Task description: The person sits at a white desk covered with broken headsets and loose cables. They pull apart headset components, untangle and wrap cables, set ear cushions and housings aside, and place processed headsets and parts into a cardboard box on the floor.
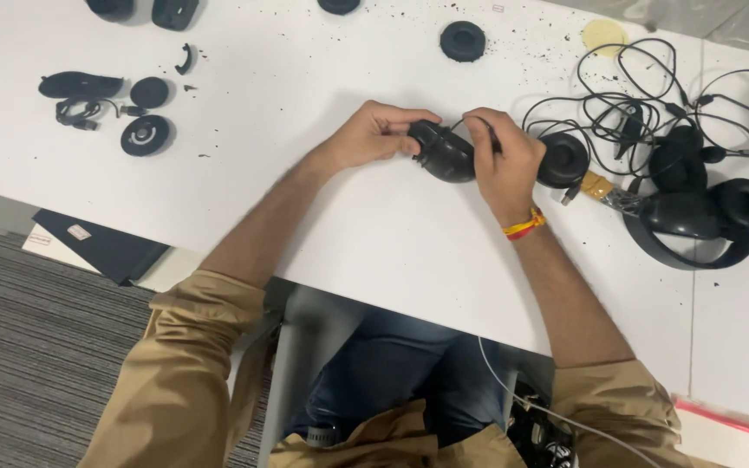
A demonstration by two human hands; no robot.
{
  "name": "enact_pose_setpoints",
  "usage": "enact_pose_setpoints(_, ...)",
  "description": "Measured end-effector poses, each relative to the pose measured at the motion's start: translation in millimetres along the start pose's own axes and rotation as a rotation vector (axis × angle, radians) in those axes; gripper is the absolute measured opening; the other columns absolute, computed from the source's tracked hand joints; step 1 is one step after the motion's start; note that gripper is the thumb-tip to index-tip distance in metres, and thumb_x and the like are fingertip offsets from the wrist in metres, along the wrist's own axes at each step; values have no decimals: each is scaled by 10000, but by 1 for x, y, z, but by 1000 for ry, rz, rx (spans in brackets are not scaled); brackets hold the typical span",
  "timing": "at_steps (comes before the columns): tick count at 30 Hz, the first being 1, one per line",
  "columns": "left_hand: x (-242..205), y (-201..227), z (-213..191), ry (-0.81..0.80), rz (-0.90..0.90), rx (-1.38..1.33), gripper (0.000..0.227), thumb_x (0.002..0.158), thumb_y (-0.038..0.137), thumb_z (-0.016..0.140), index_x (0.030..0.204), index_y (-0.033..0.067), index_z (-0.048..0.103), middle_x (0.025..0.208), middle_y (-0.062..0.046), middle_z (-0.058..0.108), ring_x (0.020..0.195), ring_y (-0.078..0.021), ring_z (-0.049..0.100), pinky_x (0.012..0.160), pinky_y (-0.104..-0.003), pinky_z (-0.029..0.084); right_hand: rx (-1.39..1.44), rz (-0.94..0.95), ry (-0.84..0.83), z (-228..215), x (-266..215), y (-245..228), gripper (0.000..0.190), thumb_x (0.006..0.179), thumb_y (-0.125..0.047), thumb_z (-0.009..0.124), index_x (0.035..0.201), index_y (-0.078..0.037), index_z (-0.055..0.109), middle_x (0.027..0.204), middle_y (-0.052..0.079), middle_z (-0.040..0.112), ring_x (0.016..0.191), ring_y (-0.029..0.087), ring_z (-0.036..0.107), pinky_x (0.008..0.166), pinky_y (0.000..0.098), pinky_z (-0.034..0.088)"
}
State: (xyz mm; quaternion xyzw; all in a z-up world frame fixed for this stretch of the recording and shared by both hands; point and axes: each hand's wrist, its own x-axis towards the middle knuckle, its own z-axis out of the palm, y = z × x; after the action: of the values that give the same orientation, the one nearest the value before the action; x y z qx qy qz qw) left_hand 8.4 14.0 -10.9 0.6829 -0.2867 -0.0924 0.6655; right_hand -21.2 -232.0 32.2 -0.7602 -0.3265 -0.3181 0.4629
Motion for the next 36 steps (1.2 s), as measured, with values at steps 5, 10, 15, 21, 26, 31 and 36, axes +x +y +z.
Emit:
enact_pose_setpoints(5,-3,4,-1,-26,-30,-26,489,937,74,777,1407,70,646,861,16,735,556,0,401,492,-197,328,85,184,-31,2,-1,22,87,1066,-51,712,1077,31,737,823,36,674,671,63,538,601,230,433)
enact_pose_setpoints(10,-4,12,3,-59,-23,-54,478,958,80,758,1421,66,636,792,34,675,558,-3,398,495,-204,315,313,385,-72,5,-3,34,158,1074,-129,694,1044,21,736,749,-58,571,649,11,426,558,198,335)
enact_pose_setpoints(15,-5,-1,6,-63,-20,-311,437,1004,59,681,1433,39,603,902,-11,710,577,-28,402,511,-219,308,277,346,-176,8,-12,32,117,1022,-106,672,1006,8,691,745,1,570,692,47,478,594,228,390)
enact_pose_setpoints(21,-2,-10,5,48,29,-450,490,1011,123,700,1476,52,563,822,22,625,564,-39,348,505,-218,286,-95,155,-313,24,-32,42,111,955,-101,639,928,2,669,698,189,646,647,327,691,564,394,508)
enact_pose_setpoints(26,1,1,8,166,62,-459,513,1034,184,678,1515,72,543,832,41,630,574,-53,371,527,-231,325,-289,118,-359,25,-16,12,168,999,-162,633,924,-18,672,634,199,634,581,394,660,522,464,511)
enact_pose_setpoints(31,2,19,12,353,-3,-323,520,999,186,686,1488,85,543,944,21,728,559,-40,395,494,-209,325,-335,90,-394,26,-4,-17,173,1001,-171,617,1056,-19,678,598,167,648,517,366,654,483,466,512)
enact_pose_setpoints(36,3,22,10,556,-93,-271,519,971,196,711,1463,107,576,901,22,726,536,-20,388,466,-194,329,-434,-74,-463,29,-12,-16,146,1001,-199,643,955,-66,680,635,119,680,524,315,666,504,426,526)
